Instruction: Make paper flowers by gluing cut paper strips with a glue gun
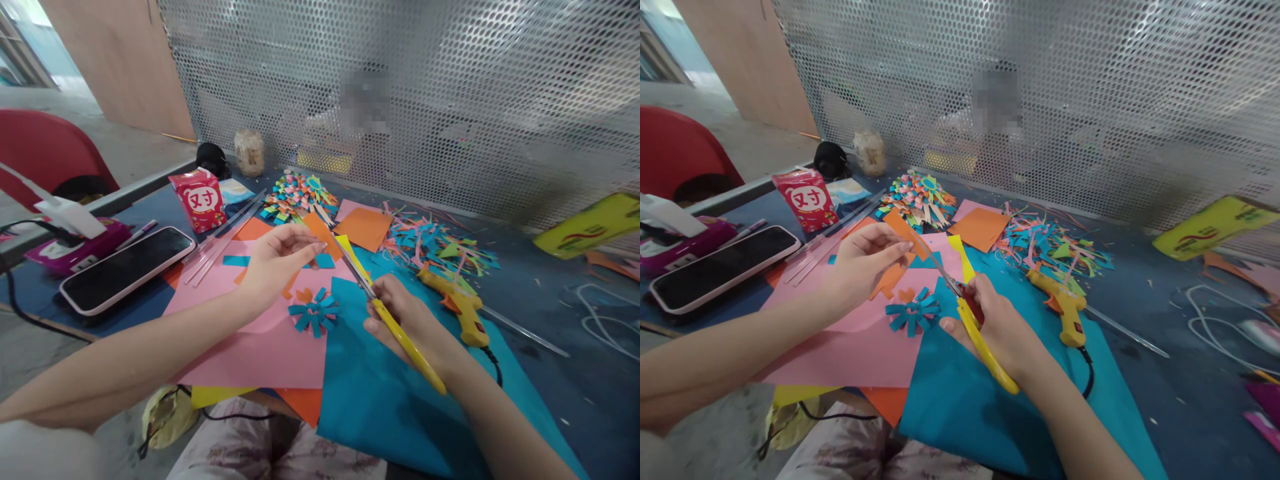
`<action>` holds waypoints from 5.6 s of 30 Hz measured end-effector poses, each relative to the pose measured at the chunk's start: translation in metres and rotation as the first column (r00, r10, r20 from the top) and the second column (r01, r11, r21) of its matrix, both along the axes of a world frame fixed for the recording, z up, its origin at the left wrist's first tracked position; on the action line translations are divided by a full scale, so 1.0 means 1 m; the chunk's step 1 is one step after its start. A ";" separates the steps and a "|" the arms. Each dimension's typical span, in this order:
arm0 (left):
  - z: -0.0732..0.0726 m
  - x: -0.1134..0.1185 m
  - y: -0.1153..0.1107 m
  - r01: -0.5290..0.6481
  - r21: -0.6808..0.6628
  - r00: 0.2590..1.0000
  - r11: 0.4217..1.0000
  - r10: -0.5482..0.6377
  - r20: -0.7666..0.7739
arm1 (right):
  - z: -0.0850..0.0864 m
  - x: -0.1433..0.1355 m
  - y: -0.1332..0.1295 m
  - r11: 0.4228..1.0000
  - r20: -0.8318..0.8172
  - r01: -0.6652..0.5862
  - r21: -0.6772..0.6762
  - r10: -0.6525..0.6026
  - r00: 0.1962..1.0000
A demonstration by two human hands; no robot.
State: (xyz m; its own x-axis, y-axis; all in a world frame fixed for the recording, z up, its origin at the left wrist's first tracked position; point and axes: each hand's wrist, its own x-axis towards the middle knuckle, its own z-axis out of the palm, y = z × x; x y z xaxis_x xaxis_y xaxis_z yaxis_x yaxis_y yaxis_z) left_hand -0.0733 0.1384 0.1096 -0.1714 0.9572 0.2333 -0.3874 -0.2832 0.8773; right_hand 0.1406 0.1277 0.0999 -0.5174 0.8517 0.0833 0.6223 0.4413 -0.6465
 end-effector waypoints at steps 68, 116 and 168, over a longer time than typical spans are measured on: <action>0.001 -0.001 -0.001 0.043 -0.074 0.996 0.996 -0.037 0.081 | 0.005 -0.004 -0.001 0.997 0.065 0.032 0.071 -0.037 0.997; -0.003 0.001 -0.004 0.140 -0.079 0.990 0.987 -0.141 -0.002 | 0.009 -0.009 -0.003 0.991 0.095 0.041 0.127 -0.053 0.994; -0.004 0.000 -0.005 0.269 -0.091 0.951 0.959 -0.279 -0.129 | 0.001 -0.008 -0.002 0.991 0.048 0.067 0.116 -0.073 0.996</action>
State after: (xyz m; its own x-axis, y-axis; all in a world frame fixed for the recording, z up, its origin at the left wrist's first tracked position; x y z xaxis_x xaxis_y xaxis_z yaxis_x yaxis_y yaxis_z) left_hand -0.0728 0.1334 0.1057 0.1294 0.9777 0.1651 -0.3139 -0.1175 0.9422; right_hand 0.1327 0.1261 0.1005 -0.4630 0.8725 0.1561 0.6861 0.4643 -0.5601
